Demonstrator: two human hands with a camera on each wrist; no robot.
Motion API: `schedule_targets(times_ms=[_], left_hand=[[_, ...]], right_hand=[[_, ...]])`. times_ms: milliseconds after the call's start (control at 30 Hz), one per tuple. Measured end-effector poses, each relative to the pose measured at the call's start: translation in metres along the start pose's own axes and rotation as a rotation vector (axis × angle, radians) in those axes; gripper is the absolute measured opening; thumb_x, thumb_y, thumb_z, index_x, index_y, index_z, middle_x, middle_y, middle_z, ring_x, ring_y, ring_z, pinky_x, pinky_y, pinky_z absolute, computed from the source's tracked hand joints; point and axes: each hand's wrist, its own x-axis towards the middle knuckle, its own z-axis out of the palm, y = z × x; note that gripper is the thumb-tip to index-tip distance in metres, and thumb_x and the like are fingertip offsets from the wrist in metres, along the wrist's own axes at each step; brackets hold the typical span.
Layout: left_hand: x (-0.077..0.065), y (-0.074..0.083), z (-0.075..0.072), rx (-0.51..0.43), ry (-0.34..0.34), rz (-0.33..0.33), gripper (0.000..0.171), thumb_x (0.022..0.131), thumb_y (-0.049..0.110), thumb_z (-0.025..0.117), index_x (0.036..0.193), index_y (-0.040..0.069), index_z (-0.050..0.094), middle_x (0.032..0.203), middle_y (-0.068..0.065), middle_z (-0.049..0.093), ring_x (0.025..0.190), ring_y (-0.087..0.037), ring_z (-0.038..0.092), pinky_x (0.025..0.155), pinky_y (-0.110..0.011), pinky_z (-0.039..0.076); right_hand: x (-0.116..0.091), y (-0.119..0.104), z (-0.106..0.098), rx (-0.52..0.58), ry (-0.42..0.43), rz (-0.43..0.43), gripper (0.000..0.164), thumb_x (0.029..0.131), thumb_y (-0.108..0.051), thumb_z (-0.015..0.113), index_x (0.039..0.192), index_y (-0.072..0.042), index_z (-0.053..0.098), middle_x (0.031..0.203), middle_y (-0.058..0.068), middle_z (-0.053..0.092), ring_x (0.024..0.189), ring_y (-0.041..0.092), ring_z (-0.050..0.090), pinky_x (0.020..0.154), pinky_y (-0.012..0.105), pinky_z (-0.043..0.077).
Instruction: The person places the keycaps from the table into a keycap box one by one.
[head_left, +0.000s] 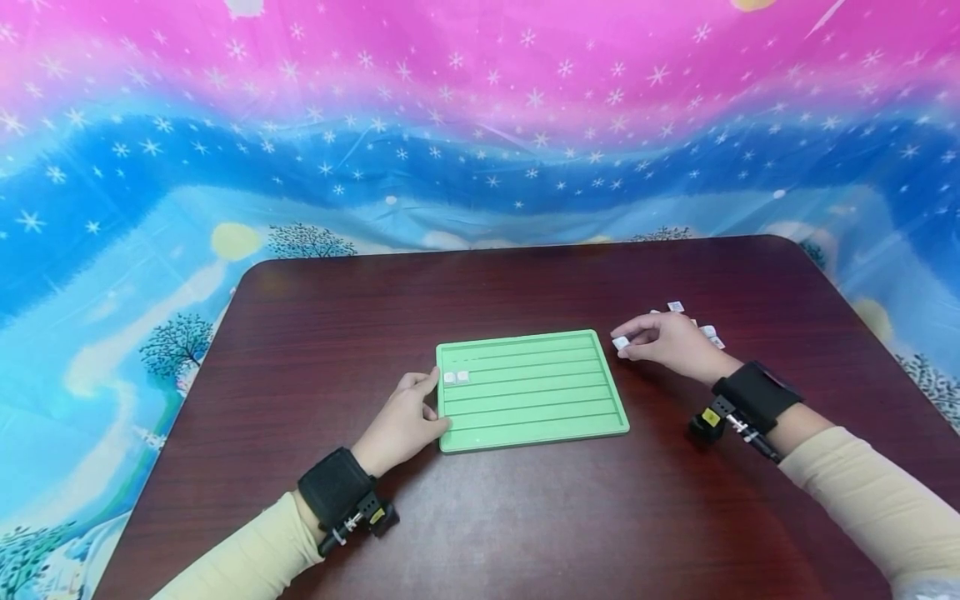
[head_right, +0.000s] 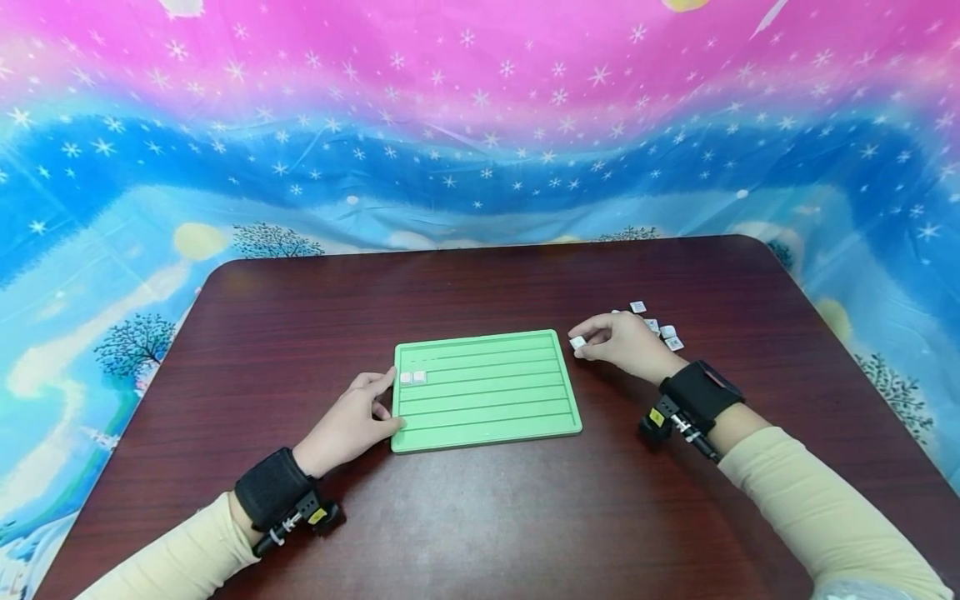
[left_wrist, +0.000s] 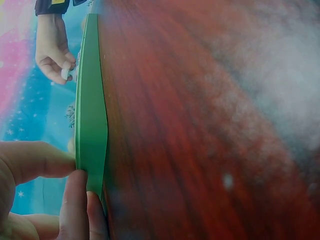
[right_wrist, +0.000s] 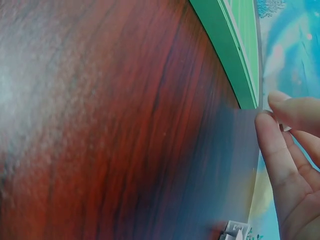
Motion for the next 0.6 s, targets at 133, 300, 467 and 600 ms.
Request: schedule_targets(times_ms=[133, 300, 467, 600], left_hand=[[0.0, 0.0, -0.001, 0.01, -0.003, 0.008, 0.081, 0.088, 0.002, 0.074, 0.157, -0.006, 0.031, 0.146, -0.022, 0.041, 0.081, -0.013, 0.055, 0.067, -0.027, 0.048], [0.0, -0.001, -0.002, 0.02, -0.004, 0.014, 0.082, 0.088, 0.002, 0.073, 0.157, -0.006, 0.03, 0.145, -0.021, 0.042, 0.08, -0.012, 0.055, 0.07, -0.026, 0.046], [0.0, -0.001, -0.001, -0.002, -0.008, 0.008, 0.081, 0.089, 0.002, 0.072, 0.157, -0.006, 0.029, 0.147, -0.022, 0.041, 0.079, -0.012, 0.055, 0.069, -0.026, 0.046], [-0.001, -0.001, -0.001, -0.011, -0.006, -0.001, 0.082, 0.089, 0.002, 0.073, 0.158, -0.005, 0.029, 0.148, -0.02, 0.041, 0.08, -0.012, 0.055, 0.069, -0.026, 0.046]], right_hand=[[0.0, -0.003, 0.002, 0.006, 0.003, -0.004, 0.03, 0.093, -0.016, 0.078, 0.121, -0.005, 0.075, 0.093, 0.002, 0.072, 0.087, 0.02, 0.065, 0.073, 0.027, 0.05], [0.002, -0.007, 0.006, 0.033, 0.01, -0.052, 0.025, 0.091, -0.016, 0.079, 0.115, -0.007, 0.077, 0.1, 0.003, 0.071, 0.089, 0.022, 0.063, 0.074, 0.028, 0.05], [0.005, -0.01, 0.011, 0.053, 0.003, -0.089, 0.024, 0.091, -0.016, 0.08, 0.113, -0.007, 0.077, 0.101, 0.005, 0.067, 0.089, 0.023, 0.061, 0.074, 0.028, 0.049], [0.004, -0.013, 0.015, 0.063, 0.002, -0.114, 0.025, 0.091, -0.016, 0.08, 0.114, -0.007, 0.076, 0.1, 0.004, 0.068, 0.088, 0.021, 0.062, 0.075, 0.027, 0.05]])
